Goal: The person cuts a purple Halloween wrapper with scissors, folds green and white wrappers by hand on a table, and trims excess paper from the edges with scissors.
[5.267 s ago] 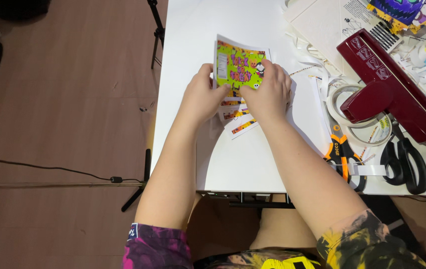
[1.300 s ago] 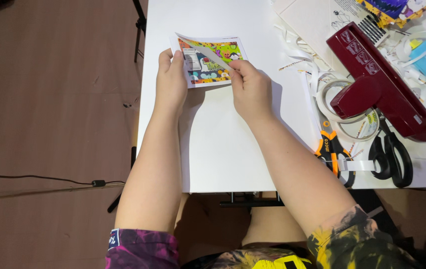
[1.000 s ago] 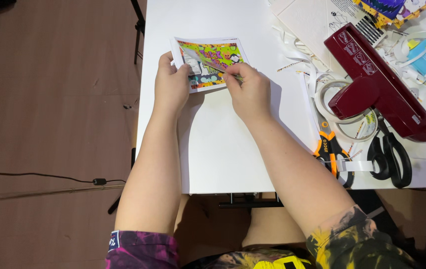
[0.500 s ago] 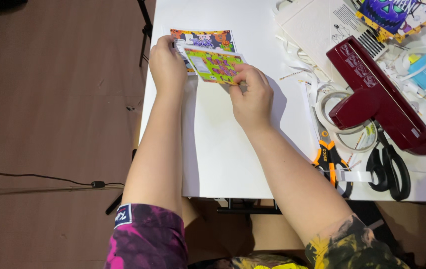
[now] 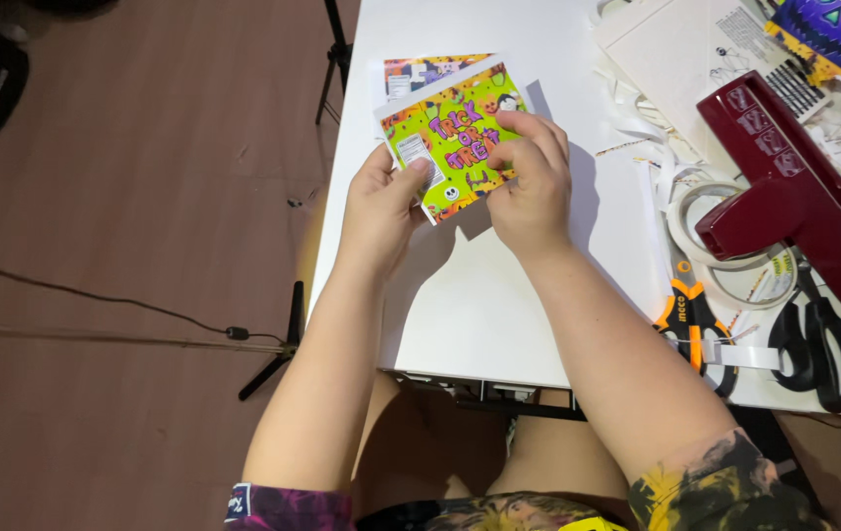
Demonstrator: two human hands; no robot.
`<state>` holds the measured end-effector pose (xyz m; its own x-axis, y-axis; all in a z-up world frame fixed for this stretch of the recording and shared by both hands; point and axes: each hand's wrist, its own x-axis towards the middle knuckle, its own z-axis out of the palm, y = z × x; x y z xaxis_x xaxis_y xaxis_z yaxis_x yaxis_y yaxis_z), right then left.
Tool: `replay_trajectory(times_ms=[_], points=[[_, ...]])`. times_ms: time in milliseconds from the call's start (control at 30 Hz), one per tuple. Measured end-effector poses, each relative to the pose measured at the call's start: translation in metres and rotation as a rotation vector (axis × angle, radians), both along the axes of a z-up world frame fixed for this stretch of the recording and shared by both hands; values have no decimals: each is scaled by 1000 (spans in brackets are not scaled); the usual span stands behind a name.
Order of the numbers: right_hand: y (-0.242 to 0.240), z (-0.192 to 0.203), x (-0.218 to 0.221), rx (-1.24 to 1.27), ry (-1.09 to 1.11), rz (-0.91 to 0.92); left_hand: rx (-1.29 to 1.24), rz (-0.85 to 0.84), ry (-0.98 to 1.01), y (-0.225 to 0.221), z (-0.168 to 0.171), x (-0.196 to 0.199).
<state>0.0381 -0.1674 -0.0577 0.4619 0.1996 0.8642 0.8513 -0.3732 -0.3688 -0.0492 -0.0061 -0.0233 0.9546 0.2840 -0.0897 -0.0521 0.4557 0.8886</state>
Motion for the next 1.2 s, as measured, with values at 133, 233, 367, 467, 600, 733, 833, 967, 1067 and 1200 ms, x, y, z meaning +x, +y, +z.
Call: replay_trajectory(times_ms=[133,233,367,467,600,733,833,967,1067,1200], points=[[4,4,-9,-108,193,271,-109,104,-85,7,-9,-19],[3,6,-8,-151,357,420,-139,150,-119,13,-13,-32],[3,4,-10,-143,477,580,-183,105,-155,0,-22,-38],[11,-3,-15,-21,608,767,-126,58,-185,-20,-18,-38],[5,4,-19,38,752,841,126,94,-206,-22,-18,-37],[5,9,-22,67,905,895,602,361,-210,-11,-2,-54],[5,8,-23,124,1003,979,765,413,-201,4,-8,-64],[0,30,-38,216,1180,1044,552,306,-177,6,-18,-65],[2,35,-41,200,1252,1087,261,240,-217,10,-50,-59],[5,34,-33,168,1344,1098,302,294,-198,16,-56,-59]])
